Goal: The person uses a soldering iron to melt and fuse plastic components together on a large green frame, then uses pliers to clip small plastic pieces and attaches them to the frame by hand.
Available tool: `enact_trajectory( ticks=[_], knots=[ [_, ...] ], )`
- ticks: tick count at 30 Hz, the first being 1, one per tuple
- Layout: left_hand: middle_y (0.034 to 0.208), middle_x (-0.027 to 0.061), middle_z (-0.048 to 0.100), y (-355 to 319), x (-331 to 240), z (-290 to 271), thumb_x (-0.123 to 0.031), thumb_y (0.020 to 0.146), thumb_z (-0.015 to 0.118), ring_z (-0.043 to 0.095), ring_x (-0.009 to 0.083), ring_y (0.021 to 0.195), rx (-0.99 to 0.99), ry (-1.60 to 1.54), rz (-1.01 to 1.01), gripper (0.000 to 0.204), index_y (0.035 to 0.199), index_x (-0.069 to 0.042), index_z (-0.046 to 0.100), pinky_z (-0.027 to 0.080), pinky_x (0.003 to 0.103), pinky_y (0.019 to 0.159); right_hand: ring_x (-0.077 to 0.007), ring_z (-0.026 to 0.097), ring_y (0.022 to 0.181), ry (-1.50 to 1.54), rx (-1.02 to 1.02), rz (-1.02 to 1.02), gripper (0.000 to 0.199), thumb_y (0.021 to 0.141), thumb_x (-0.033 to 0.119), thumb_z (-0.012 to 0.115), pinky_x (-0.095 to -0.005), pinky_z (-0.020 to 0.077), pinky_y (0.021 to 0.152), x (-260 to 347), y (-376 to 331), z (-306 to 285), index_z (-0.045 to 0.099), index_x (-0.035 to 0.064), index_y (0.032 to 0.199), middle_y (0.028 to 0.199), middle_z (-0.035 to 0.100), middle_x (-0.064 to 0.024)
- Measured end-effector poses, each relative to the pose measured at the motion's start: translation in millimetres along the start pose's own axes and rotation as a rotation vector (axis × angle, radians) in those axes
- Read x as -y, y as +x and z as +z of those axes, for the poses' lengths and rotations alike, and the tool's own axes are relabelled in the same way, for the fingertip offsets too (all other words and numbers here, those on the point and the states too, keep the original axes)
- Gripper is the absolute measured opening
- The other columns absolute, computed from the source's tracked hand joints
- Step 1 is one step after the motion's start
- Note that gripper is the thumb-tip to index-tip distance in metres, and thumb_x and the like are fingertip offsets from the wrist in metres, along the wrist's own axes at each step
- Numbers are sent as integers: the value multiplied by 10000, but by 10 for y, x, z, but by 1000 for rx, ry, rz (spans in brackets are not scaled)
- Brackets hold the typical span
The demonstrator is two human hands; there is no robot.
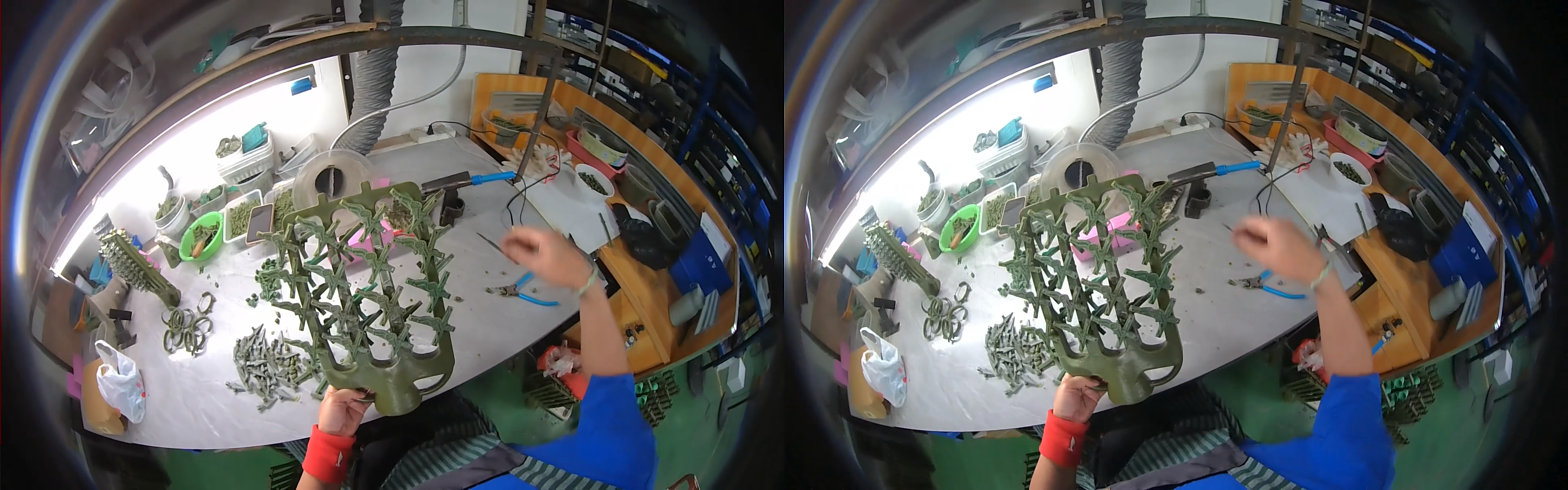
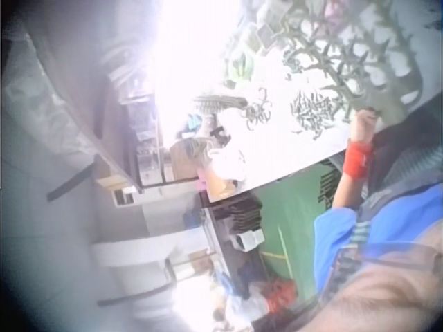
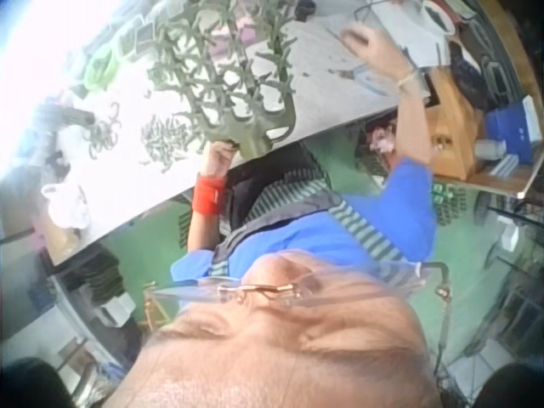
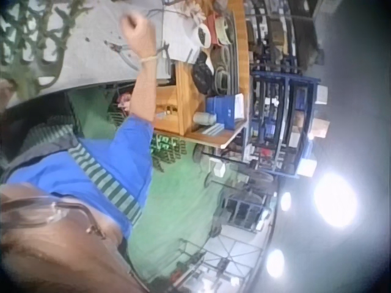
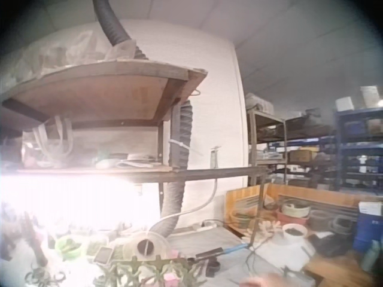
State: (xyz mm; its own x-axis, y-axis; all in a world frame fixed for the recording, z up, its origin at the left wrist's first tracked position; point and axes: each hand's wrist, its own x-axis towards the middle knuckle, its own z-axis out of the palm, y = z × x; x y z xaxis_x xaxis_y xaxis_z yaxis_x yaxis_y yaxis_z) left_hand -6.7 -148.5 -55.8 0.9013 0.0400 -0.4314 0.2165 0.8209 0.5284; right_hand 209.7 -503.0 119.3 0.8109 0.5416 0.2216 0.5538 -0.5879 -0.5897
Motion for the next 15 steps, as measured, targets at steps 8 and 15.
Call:
enact_trajectory(
  ticks=[8,15],
  knots=[
    [968,179,652,-9,-23,-50,180,772,423,580,144,675,86,39,-33,392,1111,70,586,336,139,437,-113,617,948,-15,141,-359,314,977,271,610,-267,490,869,1053,1272,-600,683,60,1199,970,668,-20],
    [934,173,657,-10,8,-81,189,774,420,551,129,608,109,45,-59,375,1080,54,588,320,134,418,-84,555,775,-122,562,-121,360,955,382,646,-248,453,693,1279,1637,-421,735,71,1112,847,648,0]
  ],
)
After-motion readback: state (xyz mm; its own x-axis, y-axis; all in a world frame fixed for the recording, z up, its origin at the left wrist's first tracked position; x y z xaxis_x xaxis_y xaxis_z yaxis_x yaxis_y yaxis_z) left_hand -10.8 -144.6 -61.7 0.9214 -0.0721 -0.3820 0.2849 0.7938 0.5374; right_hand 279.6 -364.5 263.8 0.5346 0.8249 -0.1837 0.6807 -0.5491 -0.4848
